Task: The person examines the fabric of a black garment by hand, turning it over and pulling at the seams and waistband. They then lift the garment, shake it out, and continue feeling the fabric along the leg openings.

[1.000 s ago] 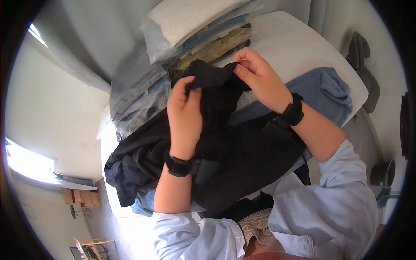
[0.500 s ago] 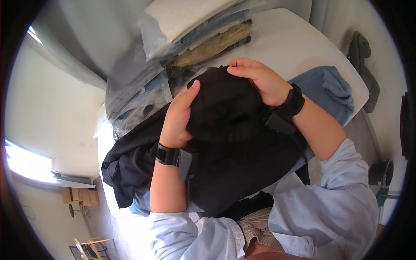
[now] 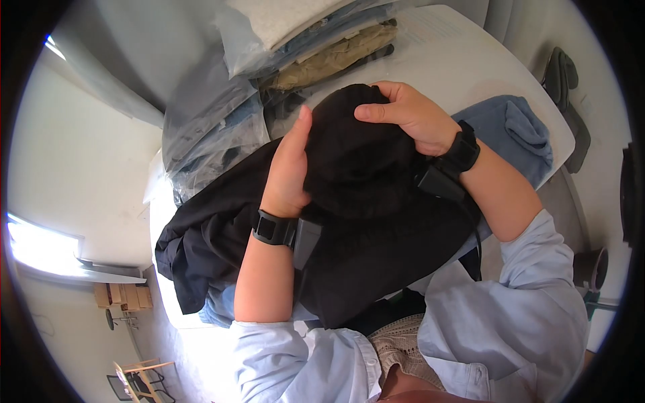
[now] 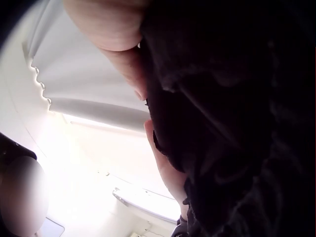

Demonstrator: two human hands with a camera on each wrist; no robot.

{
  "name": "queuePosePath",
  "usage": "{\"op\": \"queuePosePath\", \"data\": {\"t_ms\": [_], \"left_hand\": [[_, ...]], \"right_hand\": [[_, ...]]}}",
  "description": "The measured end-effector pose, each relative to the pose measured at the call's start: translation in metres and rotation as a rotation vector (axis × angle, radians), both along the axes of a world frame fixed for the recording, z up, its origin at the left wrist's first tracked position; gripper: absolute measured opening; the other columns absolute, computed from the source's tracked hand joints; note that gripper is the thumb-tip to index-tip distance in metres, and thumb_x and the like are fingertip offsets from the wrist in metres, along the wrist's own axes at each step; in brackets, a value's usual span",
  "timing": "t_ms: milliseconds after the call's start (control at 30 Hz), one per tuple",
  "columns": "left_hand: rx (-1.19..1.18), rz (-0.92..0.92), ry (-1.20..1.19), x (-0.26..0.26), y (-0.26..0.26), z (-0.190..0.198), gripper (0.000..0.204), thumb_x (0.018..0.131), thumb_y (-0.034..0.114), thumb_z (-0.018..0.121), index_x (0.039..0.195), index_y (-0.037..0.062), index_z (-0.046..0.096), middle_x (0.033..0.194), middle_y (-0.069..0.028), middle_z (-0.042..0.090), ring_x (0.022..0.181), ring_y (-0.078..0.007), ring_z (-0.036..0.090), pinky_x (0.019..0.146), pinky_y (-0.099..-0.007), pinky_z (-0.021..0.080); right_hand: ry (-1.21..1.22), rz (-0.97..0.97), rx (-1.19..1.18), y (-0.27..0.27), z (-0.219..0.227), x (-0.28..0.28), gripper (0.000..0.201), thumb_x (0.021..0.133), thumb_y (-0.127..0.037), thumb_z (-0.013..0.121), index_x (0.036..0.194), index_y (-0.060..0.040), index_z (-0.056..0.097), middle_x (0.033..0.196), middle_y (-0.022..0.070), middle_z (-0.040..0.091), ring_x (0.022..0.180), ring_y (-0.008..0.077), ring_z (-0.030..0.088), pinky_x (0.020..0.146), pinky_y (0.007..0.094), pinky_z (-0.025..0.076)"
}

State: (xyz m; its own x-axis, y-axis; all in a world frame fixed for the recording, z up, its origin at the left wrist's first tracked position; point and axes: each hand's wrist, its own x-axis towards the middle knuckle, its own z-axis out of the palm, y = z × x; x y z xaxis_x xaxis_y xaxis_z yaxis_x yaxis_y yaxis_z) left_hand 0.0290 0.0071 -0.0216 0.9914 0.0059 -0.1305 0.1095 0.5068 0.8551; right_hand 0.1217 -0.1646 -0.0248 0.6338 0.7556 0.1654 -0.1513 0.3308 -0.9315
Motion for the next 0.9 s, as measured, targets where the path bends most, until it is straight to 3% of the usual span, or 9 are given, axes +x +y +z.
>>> {"op": "queuePosePath", "data": {"t_ms": [167, 233, 333, 567, 900], "left_hand": [[-0.008, -0.015, -0.06, 0.0, 0.0, -0.008, 0.043, 0.095, 0.034, 0.045, 0.117, -0.0024, 0.055, 0.113, -0.0092, 0.061, 0.098, -0.0151, 0.059, 0.086, -0.0264, 0.045], [0.168, -0.056, -0.171, -0.001, 0.002, -0.009, 0.034, 0.094, 0.028, 0.05, 0.106, -0.0019, 0.061, 0.101, -0.0057, 0.065, 0.087, -0.011, 0.06, 0.079, -0.0235, 0.046], [0.156, -0.084, -0.156, -0.001, 0.006, -0.013, 0.028, 0.092, 0.025, 0.053, 0.098, -0.0012, 0.064, 0.092, -0.0026, 0.066, 0.079, -0.0076, 0.059, 0.073, -0.021, 0.045], [0.133, -0.049, -0.121, -0.003, -0.003, -0.007, 0.03, 0.092, 0.026, 0.053, 0.096, -0.0025, 0.063, 0.09, -0.0041, 0.065, 0.077, -0.0086, 0.059, 0.072, -0.0211, 0.046], [0.068, -0.087, -0.129, -0.004, -0.003, -0.008, 0.036, 0.093, 0.029, 0.051, 0.106, -0.0045, 0.059, 0.097, -0.0071, 0.065, 0.082, -0.0111, 0.06, 0.075, -0.0228, 0.047]], "right_hand": [[0.039, 0.021, 0.012, 0.0, 0.001, -0.001, 0.03, 0.082, -0.015, 0.067, 0.106, 0.0011, 0.059, 0.097, 0.0047, 0.064, 0.084, 0.0099, 0.061, 0.079, 0.0244, 0.048], [0.053, 0.042, 0.015, 0.0, 0.001, 0.0, 0.029, 0.083, -0.016, 0.066, 0.106, 0.0012, 0.059, 0.097, 0.0048, 0.065, 0.085, 0.01, 0.061, 0.079, 0.0246, 0.048], [0.072, 0.02, 0.0, 0.0, -0.001, 0.0, 0.028, 0.086, -0.019, 0.063, 0.105, 0.0015, 0.059, 0.097, 0.0051, 0.065, 0.085, 0.0105, 0.061, 0.079, 0.0248, 0.048], [0.133, -0.007, -0.015, 0.001, -0.003, 0.004, 0.028, 0.089, -0.023, 0.059, 0.103, 0.0016, 0.06, 0.096, 0.0063, 0.065, 0.085, 0.0118, 0.062, 0.078, 0.0249, 0.049], [0.161, 0.011, -0.037, 0.002, -0.008, 0.009, 0.025, 0.089, -0.022, 0.059, 0.1, 0.0012, 0.062, 0.094, 0.0063, 0.066, 0.083, 0.0116, 0.063, 0.076, 0.0244, 0.05]]}}
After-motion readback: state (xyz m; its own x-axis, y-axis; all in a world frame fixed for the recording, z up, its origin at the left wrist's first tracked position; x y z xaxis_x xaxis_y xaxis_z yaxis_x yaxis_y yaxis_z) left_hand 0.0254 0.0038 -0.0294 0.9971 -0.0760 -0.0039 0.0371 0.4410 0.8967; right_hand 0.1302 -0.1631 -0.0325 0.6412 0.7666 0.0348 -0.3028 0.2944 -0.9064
